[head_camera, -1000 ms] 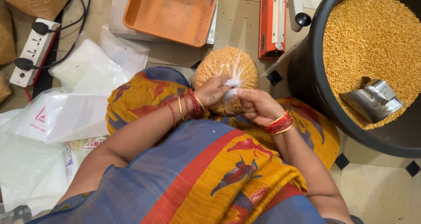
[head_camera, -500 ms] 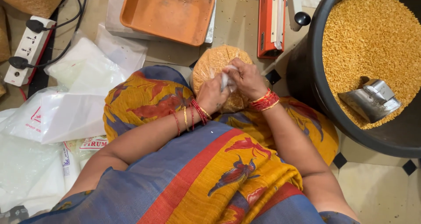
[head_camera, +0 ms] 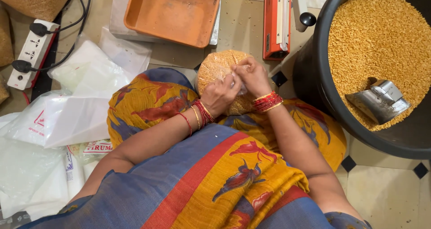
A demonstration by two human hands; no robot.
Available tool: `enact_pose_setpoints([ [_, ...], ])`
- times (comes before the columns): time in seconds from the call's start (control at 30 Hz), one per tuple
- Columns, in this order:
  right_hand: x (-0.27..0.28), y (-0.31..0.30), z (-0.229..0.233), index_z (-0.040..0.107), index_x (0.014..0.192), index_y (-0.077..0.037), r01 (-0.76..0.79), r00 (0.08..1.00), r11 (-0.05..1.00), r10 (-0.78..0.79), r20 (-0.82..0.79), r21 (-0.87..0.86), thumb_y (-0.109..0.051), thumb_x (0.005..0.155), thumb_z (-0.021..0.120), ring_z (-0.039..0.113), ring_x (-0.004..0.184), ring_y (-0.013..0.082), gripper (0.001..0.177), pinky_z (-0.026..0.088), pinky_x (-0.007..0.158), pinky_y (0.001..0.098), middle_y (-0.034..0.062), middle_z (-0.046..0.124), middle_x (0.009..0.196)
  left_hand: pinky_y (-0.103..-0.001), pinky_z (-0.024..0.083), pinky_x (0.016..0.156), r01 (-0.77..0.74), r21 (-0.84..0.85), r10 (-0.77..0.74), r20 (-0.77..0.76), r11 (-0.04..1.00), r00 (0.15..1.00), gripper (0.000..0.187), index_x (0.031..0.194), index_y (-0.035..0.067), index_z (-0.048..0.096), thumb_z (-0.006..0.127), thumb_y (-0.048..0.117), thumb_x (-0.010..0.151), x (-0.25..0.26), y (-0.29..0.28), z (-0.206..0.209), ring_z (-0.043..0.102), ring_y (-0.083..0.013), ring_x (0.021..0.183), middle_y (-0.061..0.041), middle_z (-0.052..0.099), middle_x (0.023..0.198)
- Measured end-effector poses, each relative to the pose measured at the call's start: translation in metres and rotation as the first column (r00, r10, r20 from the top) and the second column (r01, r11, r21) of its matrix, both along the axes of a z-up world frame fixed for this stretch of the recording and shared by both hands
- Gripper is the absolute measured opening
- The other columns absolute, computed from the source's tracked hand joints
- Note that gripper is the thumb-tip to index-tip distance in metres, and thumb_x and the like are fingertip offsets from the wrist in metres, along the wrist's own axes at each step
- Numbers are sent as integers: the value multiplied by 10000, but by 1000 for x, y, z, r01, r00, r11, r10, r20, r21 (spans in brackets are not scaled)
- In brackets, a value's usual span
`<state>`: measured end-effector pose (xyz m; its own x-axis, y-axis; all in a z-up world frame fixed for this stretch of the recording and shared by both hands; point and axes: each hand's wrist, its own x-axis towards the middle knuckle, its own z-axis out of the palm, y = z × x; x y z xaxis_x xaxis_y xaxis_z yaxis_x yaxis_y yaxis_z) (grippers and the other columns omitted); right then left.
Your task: The person scoops lentils from a large bucket into plastic bags, weighs the bags on a scale, and ties each bag shut by hand.
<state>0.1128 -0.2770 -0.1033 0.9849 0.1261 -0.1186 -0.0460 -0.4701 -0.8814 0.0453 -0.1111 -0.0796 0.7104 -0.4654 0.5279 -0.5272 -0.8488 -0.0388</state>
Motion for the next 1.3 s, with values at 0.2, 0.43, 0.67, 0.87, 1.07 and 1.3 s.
enact_pose_setpoints([
  [0.2, -51, -12, 50, 639, 1167, -57, 61, 991, 992, -73, 116, 110, -266, 941, 725, 620, 697, 88, 320, 508, 612, 272, 61, 686, 813, -382, 531, 531, -50, -212, -8, -265, 976, 964, 161, 1029, 89, 603, 651, 129, 881, -5, -5, -7, 652, -263, 617, -116, 616, 932],
  [0.43, -95, -21, 39, 721, 1125, -38, -94, 945, 995, 103, 312, -42, -126, 934, 679, 739, 848, 173, 214, 591, 714, 301, 101, 737, 1013, -365, 574, 586, -597, -730, -615, -648, 333, 449, 438, 1049, 157, 438, 691, 5, 725, 25, 0, -2, 696, -160, 738, -61, 666, 852],
  [0.67, -93, 0, 62, 675, 1160, 30, -81, 966, 969, 134, 220, -235, -332, 764, 846, 663, 719, 285, 563, 527, 651, 373, 172, 630, 956, -303, 575, 613, -800, -577, -815, -535, 163, 220, 280, 981, 59, 537, 702, -51, 782, 40, 8, -33, 629, -163, 741, -78, 603, 900],
  [0.87, -68, -29, 11, 703, 1015, -10, -293, 954, 953, 296, 40, -80, -325, 954, 769, 569, 731, 178, 328, 450, 667, 288, 81, 603, 829, -289, 514, 535, -820, -519, -790, -595, 239, 147, 184, 997, 90, 543, 681, 114, 878, 42, 12, -9, 617, -119, 672, -24, 606, 852],
  [1.07, -66, -42, 13, 644, 953, -87, 27, 797, 798, 346, -495, 602, -345, 1052, 686, 478, 663, 51, 279, 359, 578, 220, -51, 532, 759, -282, 531, 614, -638, -714, -724, -599, 289, 342, 243, 1061, 58, 528, 720, 183, 979, 40, 12, -41, 641, -128, 761, -107, 669, 878],
  [1.3, -65, -23, 21, 607, 794, -105, 171, 679, 797, 330, -655, 579, -485, 974, 543, 557, 564, 77, 425, 354, 479, 205, -6, 636, 690, -318, 548, 580, -757, -614, -804, -556, 226, 211, 223, 1057, 68, 536, 692, 196, 961, 43, 10, -34, 679, -167, 711, -107, 699, 852],
])
